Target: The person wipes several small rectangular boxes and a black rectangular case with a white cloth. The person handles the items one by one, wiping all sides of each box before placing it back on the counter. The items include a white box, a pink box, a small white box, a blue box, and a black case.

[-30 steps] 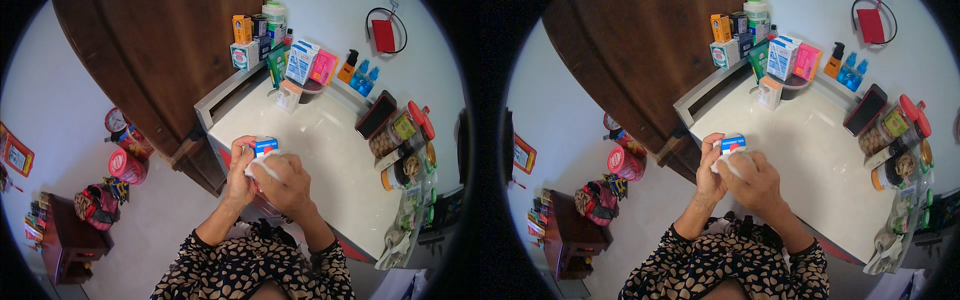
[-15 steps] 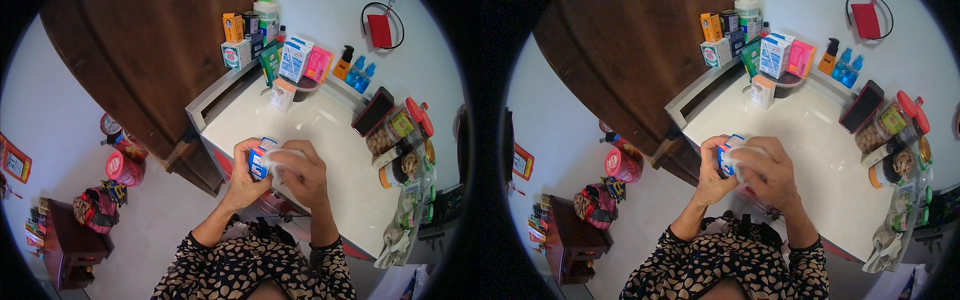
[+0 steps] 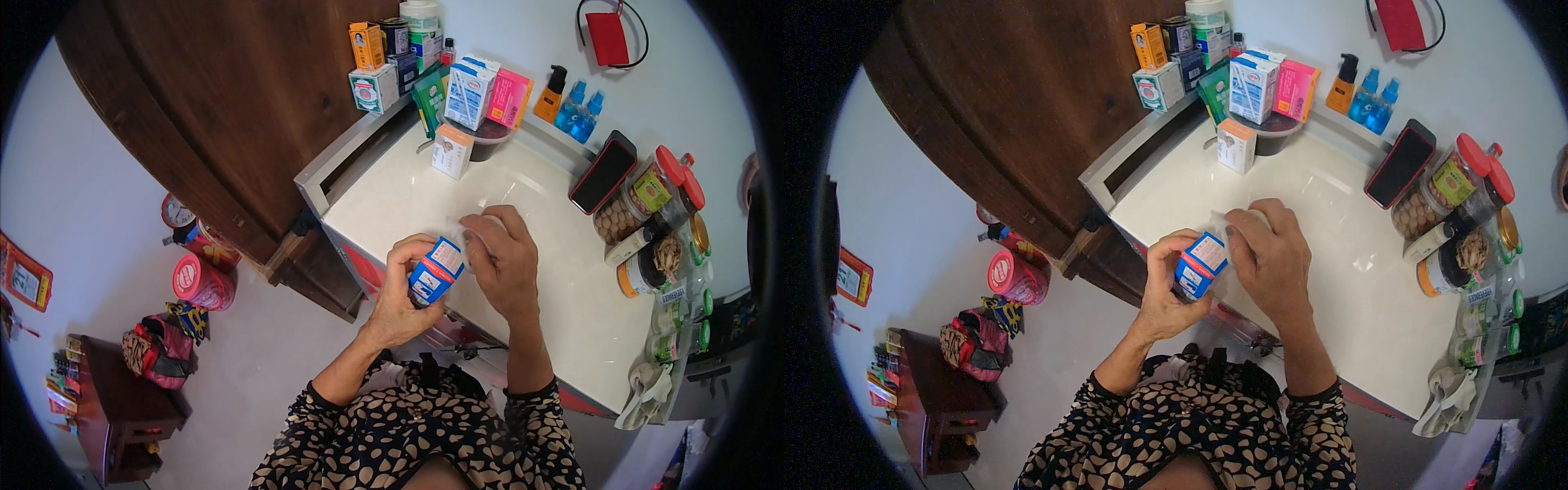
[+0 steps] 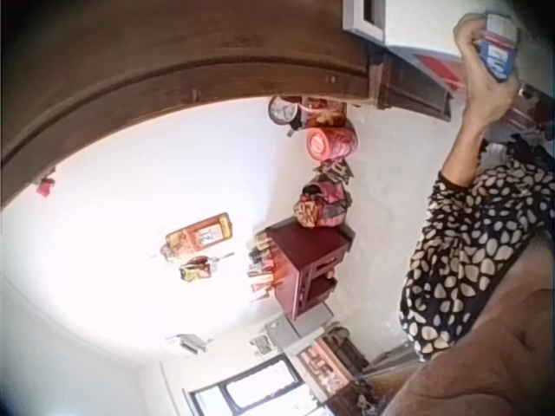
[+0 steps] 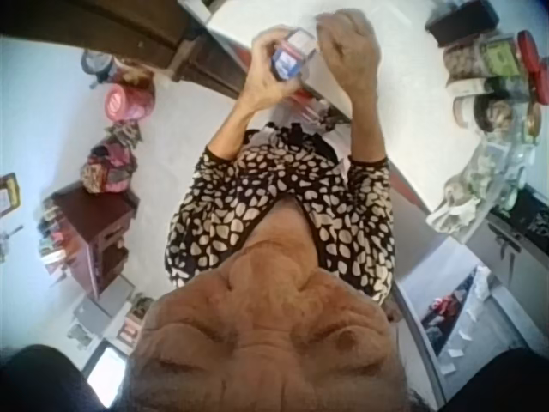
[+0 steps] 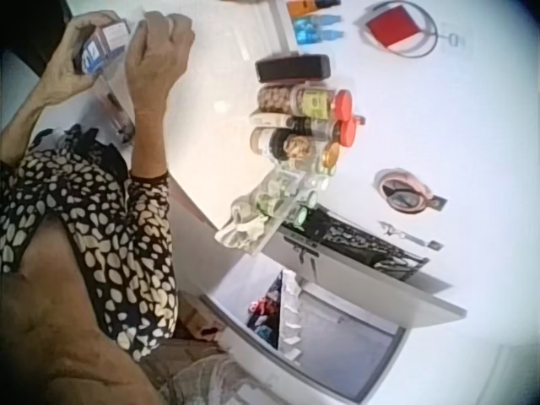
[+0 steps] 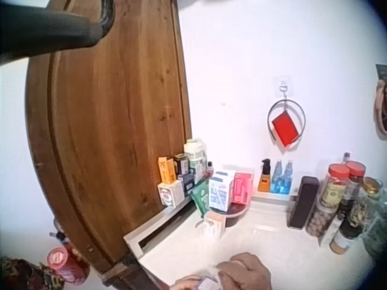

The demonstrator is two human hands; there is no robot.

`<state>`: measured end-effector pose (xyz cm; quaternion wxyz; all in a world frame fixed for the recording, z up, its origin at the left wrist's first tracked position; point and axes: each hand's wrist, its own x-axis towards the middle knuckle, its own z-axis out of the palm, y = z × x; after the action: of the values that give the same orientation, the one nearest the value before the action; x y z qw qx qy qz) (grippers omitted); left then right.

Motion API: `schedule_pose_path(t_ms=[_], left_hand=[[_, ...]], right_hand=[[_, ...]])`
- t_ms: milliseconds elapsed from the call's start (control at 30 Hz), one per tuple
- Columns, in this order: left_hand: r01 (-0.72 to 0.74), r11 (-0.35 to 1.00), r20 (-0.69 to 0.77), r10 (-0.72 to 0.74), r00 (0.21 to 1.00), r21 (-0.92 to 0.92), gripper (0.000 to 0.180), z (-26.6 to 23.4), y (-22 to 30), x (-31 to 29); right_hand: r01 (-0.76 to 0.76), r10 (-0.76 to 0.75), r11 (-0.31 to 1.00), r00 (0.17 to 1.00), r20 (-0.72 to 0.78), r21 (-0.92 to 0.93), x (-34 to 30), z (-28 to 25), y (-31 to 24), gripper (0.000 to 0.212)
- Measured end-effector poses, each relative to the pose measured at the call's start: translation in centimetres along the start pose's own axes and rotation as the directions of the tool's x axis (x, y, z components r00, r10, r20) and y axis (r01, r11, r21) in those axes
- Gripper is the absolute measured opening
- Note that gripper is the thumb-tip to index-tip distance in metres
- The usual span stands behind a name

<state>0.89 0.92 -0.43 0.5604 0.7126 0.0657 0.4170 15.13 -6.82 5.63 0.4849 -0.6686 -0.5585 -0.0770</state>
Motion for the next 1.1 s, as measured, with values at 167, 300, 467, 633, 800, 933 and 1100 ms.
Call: schedule_pose_path(t_ms=[167,300,467,633,800,933,1100], left_hand=[[0.008,1.000,-0.049,-0.008,0.999,-0.006,0.074,-0.2,0.1,-0.1],[0.181,0.983,0.010,-0.180,0.984,-0.034,0.075,-0.6,1.1,-0.7],[0.292,0.942,-0.057,-0.305,0.951,-0.165,0.079,-0.7,1.9,0.6],[0.277,0.928,0.009,-0.284,0.959,-0.250,0.088,-1.1,2.2,0.8],[0.153,0.518,0.011,-0.267,0.964,-0.842,0.073,-1.3,1.2,0.2],[0.190,0.645,-0.141,-0.425,0.894,-0.740,0.052,-1.0,0.4,0.5],[0.187,0.679,-0.183,-0.434,0.882,-0.710,0.067,-1.3,1.2,0.8]], right_hand=[[0.200,-0.201,0.978,0.979,0.016,0.057,-0.9,0.2,-2.5,0.024],[0.066,-0.066,0.997,0.998,0.014,-0.029,-0.7,0.3,-1.0,0.028],[0.340,-0.340,0.940,0.928,-0.150,-0.023,-1.2,1.7,-2.8,0.028],[0.362,-0.364,0.931,0.922,-0.134,-0.042,-0.6,3.4,-2.7,0.027],[0.380,-0.377,0.925,0.918,-0.122,0.009,0.2,3.8,-3.0,0.028],[0.352,-0.358,0.933,0.930,-0.089,-0.074,-0.2,4.7,-2.8,0.028],[0.474,-0.468,0.840,0.879,0.088,-0.265,-1.7,4.6,-3.1,0.033]])
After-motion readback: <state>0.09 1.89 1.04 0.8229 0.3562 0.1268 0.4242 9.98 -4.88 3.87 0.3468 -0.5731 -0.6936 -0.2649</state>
